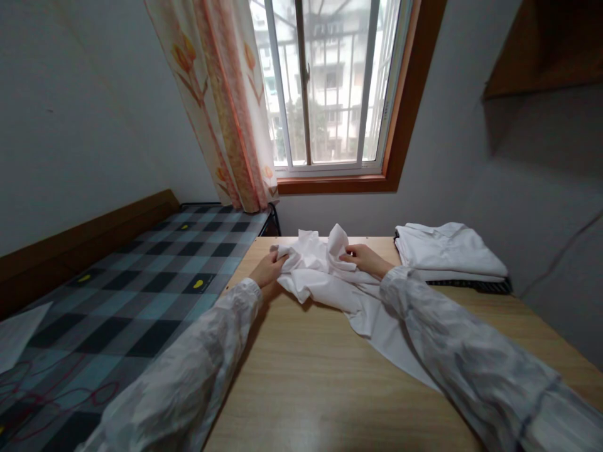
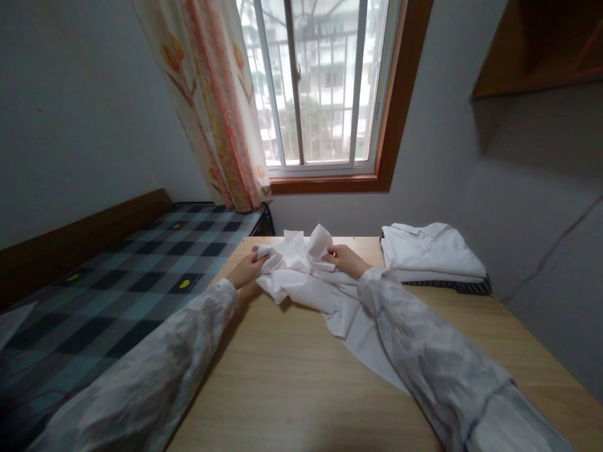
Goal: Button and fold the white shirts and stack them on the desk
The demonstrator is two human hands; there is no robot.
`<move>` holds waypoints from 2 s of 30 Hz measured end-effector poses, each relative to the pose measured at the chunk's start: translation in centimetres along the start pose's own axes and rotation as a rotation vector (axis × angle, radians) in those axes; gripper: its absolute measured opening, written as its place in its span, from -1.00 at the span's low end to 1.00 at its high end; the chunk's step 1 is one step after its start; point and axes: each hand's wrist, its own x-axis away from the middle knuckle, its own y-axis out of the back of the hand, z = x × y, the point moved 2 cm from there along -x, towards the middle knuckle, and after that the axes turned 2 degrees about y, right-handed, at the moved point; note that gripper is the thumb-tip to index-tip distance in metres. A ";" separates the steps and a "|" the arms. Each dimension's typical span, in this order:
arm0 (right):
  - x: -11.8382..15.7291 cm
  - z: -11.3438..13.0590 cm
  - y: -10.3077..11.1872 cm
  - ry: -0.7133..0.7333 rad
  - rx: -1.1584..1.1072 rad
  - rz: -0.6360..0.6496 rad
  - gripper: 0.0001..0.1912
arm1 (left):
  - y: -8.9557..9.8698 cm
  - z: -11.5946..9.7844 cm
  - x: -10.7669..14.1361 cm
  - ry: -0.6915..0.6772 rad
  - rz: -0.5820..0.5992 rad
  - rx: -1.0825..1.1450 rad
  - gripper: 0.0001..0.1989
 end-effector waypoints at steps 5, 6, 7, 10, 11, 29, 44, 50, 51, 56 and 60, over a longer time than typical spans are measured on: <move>-1.6 0.5 6.2 0.065 0.258 -0.179 -0.87 | 5.5 1.2 0.0 0.036 -0.011 -0.146 -0.43; -2.0 0.6 7.5 0.054 0.266 -0.223 -0.84 | 6.6 1.4 -0.1 0.067 -0.008 -0.174 -0.44; -2.4 0.6 8.7 0.047 0.273 -0.258 -0.83 | 7.7 1.6 -0.2 0.091 -0.014 -0.193 -0.45; -2.8 0.0 11.9 -0.001 0.234 -0.366 -0.84 | 11.1 2.5 -0.3 0.144 -0.109 -0.225 -0.46; -2.6 -0.4 12.9 -0.028 0.206 -0.410 -0.83 | 12.3 2.8 -0.2 0.159 -0.153 -0.250 -0.46; 1.2 -0.7 8.9 0.090 0.892 -0.149 -0.48 | 9.0 3.6 1.2 0.049 -0.109 -0.386 -0.14; 7.9 3.6 -6.2 0.162 1.043 0.253 -0.71 | 1.9 1.7 7.9 -0.193 0.137 -0.653 -0.68; 5.9 7.1 -3.4 0.150 0.864 -0.024 -0.63 | 5.1 -3.1 6.3 -0.213 -0.211 -0.421 -0.55; 5.9 7.3 -3.1 0.170 0.832 -0.072 -0.59 | 5.2 -3.7 6.5 -0.190 -0.224 -0.369 -0.53; 6.2 6.1 -3.5 0.103 0.812 0.234 -0.41 | 4.7 -3.2 7.1 0.076 0.238 -0.211 -0.37; 5.3 4.7 -2.0 0.095 0.844 0.174 -0.47 | 7.4 0.0 5.9 0.031 0.106 -0.133 -0.35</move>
